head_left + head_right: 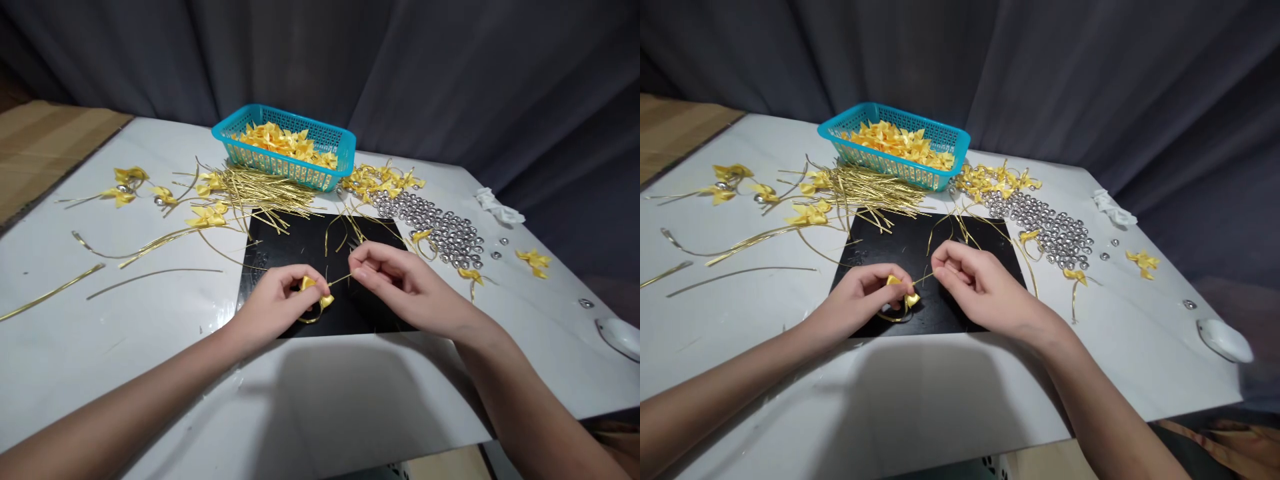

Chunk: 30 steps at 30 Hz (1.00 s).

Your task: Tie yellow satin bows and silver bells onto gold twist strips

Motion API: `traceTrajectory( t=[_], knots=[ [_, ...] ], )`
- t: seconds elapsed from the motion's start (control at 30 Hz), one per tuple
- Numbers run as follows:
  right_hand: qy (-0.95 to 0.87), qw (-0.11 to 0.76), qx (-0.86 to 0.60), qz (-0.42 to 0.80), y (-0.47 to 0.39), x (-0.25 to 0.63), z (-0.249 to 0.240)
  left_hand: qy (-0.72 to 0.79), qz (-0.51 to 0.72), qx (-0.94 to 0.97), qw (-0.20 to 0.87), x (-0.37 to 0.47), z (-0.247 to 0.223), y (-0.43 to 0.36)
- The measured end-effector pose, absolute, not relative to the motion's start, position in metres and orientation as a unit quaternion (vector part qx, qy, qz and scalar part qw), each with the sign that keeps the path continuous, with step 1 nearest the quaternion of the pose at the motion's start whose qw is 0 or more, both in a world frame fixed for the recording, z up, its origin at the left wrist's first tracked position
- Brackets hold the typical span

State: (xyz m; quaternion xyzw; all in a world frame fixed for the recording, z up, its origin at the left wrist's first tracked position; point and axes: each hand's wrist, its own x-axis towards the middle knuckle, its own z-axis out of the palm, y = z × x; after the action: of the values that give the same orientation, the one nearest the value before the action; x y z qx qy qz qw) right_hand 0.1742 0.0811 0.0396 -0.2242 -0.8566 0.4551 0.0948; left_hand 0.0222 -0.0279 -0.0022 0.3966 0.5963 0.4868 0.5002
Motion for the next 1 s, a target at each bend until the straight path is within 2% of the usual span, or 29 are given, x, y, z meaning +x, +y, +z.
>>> traceTrajectory(
  t=[0.17, 0.53, 0.67, 0.83, 1.0],
  knots=[
    [-0.869, 0.078, -0.220, 0.437, 0.080, 0.176, 0.041, 0.594, 0.478, 0.419, 0.493, 0.022, -0.002, -0.030],
    [-0.956, 0.105, -0.159, 0.221, 0.088, 0.184, 0.046, 0.597, 0.472, 0.435, 0.482, 0.022, -0.005, -0.029],
    [-0.948, 0.087, -0.187, 0.242, 0.094, 0.187, 0.049, 0.600, 0.483, 0.410, 0.488, 0.023, -0.003, -0.028],
    [-0.932, 0.015, -0.233, 0.278, 0.106, 0.201, 0.063, 0.596, 0.498, 0.375, 0.506, 0.023, -0.003, -0.027],
    [-0.908, -0.058, -0.209, 0.360, 0.109, 0.214, 0.075, 0.606, 0.493, 0.380, 0.496, 0.022, -0.005, -0.027]
  ],
)
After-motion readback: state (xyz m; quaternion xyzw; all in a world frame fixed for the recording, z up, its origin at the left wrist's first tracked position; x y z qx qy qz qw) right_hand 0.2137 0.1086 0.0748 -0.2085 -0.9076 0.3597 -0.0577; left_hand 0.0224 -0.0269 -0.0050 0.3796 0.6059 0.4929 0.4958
